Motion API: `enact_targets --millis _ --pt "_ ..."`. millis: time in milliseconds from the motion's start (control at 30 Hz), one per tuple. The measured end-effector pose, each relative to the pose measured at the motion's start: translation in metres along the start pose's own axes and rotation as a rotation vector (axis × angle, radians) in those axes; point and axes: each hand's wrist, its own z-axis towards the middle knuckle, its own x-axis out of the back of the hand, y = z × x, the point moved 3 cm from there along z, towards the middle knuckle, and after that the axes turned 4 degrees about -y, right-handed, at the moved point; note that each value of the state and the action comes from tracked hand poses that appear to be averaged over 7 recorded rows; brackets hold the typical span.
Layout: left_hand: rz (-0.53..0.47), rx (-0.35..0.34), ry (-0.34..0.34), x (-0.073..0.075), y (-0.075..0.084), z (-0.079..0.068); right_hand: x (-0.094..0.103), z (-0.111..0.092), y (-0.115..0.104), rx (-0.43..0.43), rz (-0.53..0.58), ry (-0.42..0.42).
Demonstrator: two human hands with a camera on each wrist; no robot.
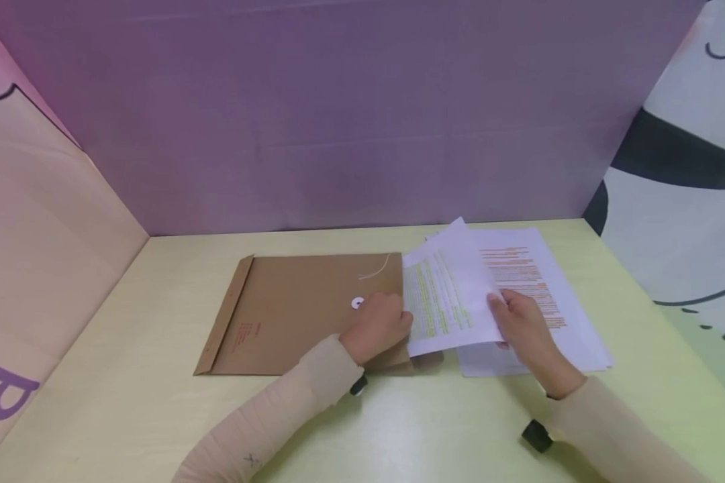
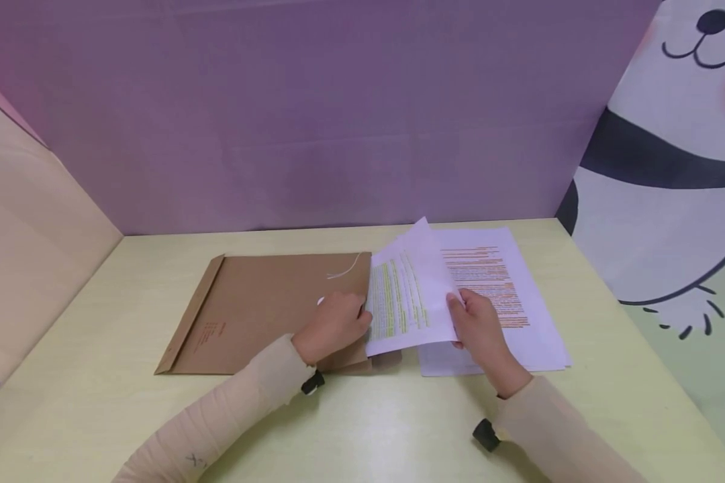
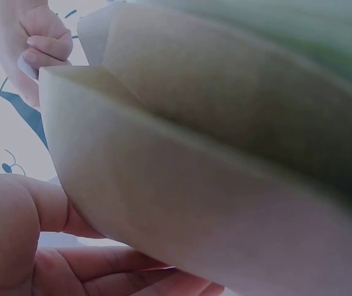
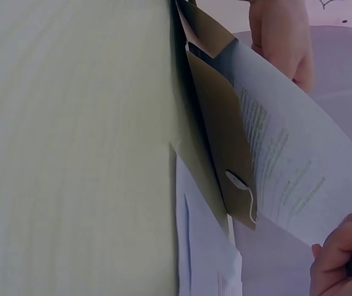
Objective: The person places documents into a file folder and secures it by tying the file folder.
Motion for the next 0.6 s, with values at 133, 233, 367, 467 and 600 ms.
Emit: enact_targets --millis 133,233,367,467,600 --pt "-0.007 -0.001 -0.003 0.000 0.000 0.001 -0.009 0.003 -0.002 -0.009 -0.021 -0.015" --pt "-0.019 -0.001 -0.006 0.000 -0.001 0.001 -0.014 0.005 -0.003 -0.004 -0.021 -0.024" --pt "-0.027 -0.006 -0.008 0.000 0.000 0.000 -0.019 0.008 -0.004 -0.010 -0.015 -0.029" --pt "-0.026 -0.007 -0.010 0.001 0.001 -0.001 -0.024 0.009 -0.005 -0.019 -0.022 -0.027" --pt "-0.033 -0.004 -0.015 0.002 0.001 -0.002 -0.031 0.009 -0.005 -0.015 -0.016 -0.045"
